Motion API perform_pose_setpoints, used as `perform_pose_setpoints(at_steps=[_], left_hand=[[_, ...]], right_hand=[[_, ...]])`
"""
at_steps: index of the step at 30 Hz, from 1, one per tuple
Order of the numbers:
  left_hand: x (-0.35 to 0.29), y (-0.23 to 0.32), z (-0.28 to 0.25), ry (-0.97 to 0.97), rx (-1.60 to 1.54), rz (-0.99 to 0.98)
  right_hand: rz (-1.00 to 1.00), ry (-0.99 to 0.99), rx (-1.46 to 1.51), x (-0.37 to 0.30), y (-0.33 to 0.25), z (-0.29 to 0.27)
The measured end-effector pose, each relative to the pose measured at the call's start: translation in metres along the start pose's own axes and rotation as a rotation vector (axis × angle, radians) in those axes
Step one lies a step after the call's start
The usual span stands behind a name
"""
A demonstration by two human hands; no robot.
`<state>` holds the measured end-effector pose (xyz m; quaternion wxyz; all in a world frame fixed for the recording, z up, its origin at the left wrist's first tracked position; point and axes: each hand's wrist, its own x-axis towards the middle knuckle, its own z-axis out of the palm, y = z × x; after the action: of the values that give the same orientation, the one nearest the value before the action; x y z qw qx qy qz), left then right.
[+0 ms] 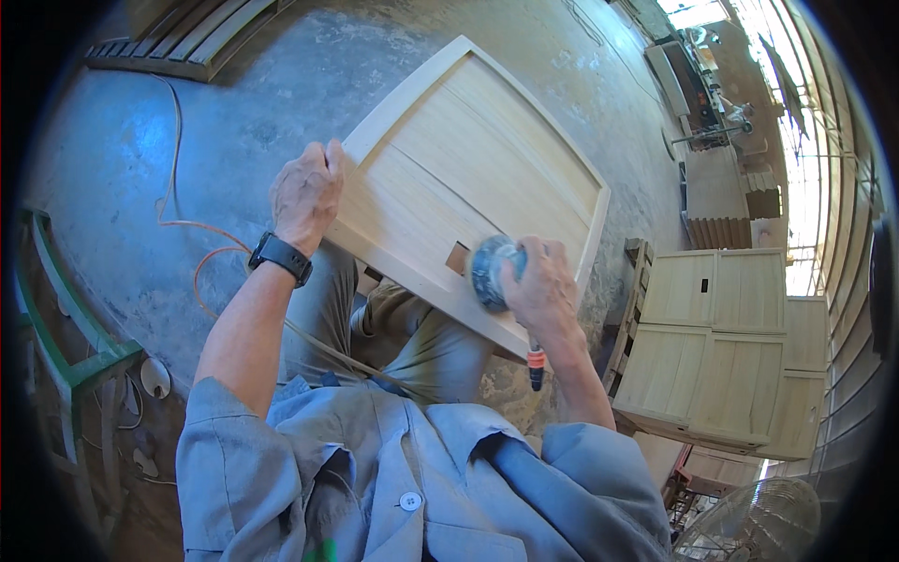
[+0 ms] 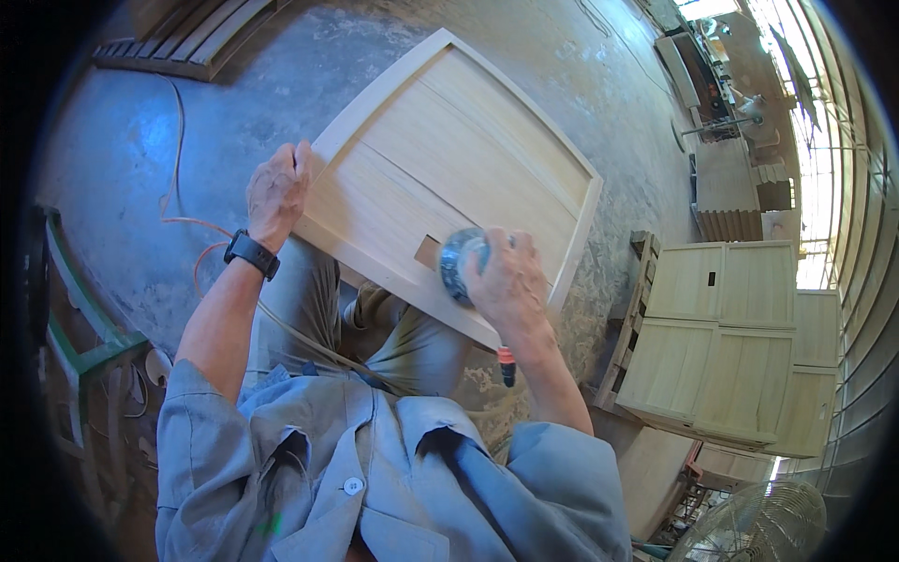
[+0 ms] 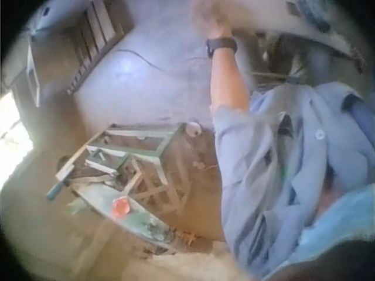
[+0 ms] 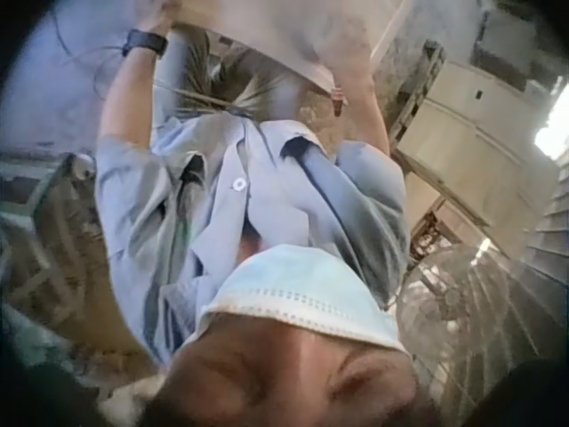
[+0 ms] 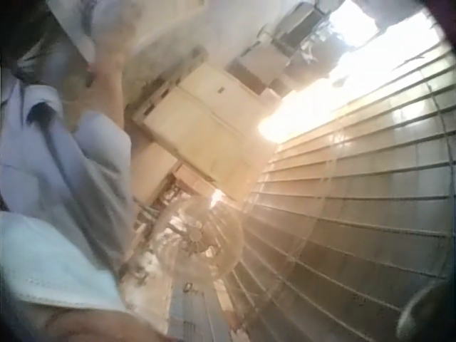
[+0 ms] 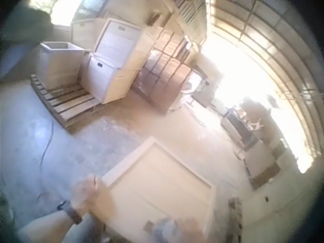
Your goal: The person picks up a pneumatic sander and sands the surfaces and edges of a wooden box, turning and repositioning the piece by hand.
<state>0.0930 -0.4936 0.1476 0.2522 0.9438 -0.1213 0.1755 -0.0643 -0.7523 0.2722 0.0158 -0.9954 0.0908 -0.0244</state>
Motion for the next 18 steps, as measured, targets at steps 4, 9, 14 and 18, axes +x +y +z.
perform_pose_setpoints(at_steps=[4, 9, 14, 18], left_hand=[[-0.003, -0.008, 0.006, -0.026, -0.171, -0.168], [-0.003, -0.005, 0.003, -0.021, -0.284, -0.282], [0.009, -0.001, -0.012, -0.016, -0.596, -0.612], [0.01, -0.013, -0.004, 0.062, -0.893, -0.836]], right_hand=[[0.152, -0.043, -0.011, -0.011, 0.018, -0.004], [0.268, -0.021, -0.08, -0.012, 0.056, 0.005], [0.353, 0.013, -0.078, 0.006, 0.063, 0.007], [0.225, 0.056, -0.023, 0.043, 0.009, 0.009]])
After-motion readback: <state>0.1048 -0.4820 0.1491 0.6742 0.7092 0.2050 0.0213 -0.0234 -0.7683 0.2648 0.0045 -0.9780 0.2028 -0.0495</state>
